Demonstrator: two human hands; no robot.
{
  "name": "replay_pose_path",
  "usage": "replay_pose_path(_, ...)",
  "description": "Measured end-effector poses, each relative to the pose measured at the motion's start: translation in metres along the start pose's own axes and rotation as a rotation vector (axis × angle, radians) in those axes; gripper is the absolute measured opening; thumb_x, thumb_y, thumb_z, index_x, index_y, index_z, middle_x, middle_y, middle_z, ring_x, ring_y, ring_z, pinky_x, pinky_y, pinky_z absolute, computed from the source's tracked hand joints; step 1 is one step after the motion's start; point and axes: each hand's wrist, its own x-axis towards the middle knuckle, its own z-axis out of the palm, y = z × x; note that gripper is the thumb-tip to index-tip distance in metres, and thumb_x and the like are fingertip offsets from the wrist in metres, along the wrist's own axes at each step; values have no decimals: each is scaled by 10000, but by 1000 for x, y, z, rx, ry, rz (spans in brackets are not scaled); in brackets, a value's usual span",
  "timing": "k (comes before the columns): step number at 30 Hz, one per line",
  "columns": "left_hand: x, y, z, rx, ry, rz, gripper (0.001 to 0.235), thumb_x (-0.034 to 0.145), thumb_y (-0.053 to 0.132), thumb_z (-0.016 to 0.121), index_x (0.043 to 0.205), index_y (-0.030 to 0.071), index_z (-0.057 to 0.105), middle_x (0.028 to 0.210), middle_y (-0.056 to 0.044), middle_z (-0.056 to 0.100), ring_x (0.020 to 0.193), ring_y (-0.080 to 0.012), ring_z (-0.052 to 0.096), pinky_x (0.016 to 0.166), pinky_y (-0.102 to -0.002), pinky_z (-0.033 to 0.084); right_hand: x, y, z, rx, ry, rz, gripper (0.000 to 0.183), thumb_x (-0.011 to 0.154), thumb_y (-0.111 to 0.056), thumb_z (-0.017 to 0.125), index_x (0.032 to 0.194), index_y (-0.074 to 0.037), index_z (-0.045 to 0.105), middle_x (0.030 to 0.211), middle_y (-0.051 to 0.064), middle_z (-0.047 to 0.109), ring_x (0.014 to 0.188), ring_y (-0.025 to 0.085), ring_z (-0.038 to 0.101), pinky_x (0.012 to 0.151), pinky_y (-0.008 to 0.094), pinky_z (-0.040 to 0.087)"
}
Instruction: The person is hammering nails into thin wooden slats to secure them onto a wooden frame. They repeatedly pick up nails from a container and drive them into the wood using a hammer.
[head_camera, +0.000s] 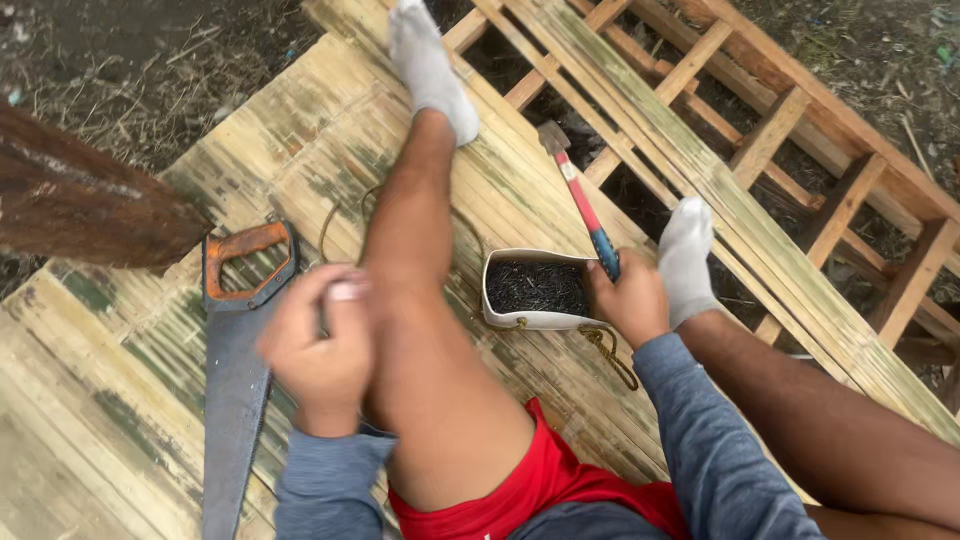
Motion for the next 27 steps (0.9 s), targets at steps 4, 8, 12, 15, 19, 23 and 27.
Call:
replay_pose_path(4,-13,-76,-34,335,-3,-229,299,961,37,632,1254,-9,663,1215,-175,702,1118,-305,680,969,-410,539,30,-35,18,5,-118,-57,368,936,-363,747,925,-10,641,697,268,640,692,447,663,651,517,510)
replay_pose_path(8,-76,-125,-15,773,-417,-247,665,874,268,651,1456,6,466,1540,-220,438,1451,-401,349,1158,-584,246,62,-82,21,153,-62,-309,254,995,-197,790,935,9,656,760,158,662,645,251,651,612,392,511)
replay_pose_path(12,-140,-191,0,860,-379,-369,706,938,315,569,1553,21,386,1639,-173,349,1540,-357,275,1245,-561,204,87,-101,45,318,-240,-237,264,1088,-151,738,933,4,591,732,30,592,624,104,534,566,299,442)
replay_pose_path(15,-162,-220,-1,995,-423,-381,691,940,372,518,1547,60,408,1637,-143,361,1528,-329,282,1218,-552,205,101,-119,67,357,-332,-183,242,1039,-181,712,920,-19,577,658,0,537,555,93,516,521,292,427)
replay_pose_path(19,-126,-198,10,1606,-496,-157,555,1040,368,474,1578,230,454,1660,2,420,1563,-203,342,1277,-424,244,105,-152,91,325,-425,-164,232,962,-221,732,915,-21,623,644,20,522,600,109,493,559,322,441)
replay_pose_path(23,26,-138,137,829,-534,-33,490,1026,331,493,1500,205,488,1568,-23,459,1477,-226,391,1217,-430,288,114,-172,66,303,-529,-121,263,971,-272,707,893,-33,632,613,55,555,553,132,510,534,338,442)
replay_pose_path(27,251,-142,277,571,-592,240,427,1012,294,512,1422,179,521,1476,-48,499,1391,-249,440,1156,-435,332,152,-178,52,256,-396,-124,288,927,-310,728,878,-36,652,589,112,595,521,182,581,548,356,477)
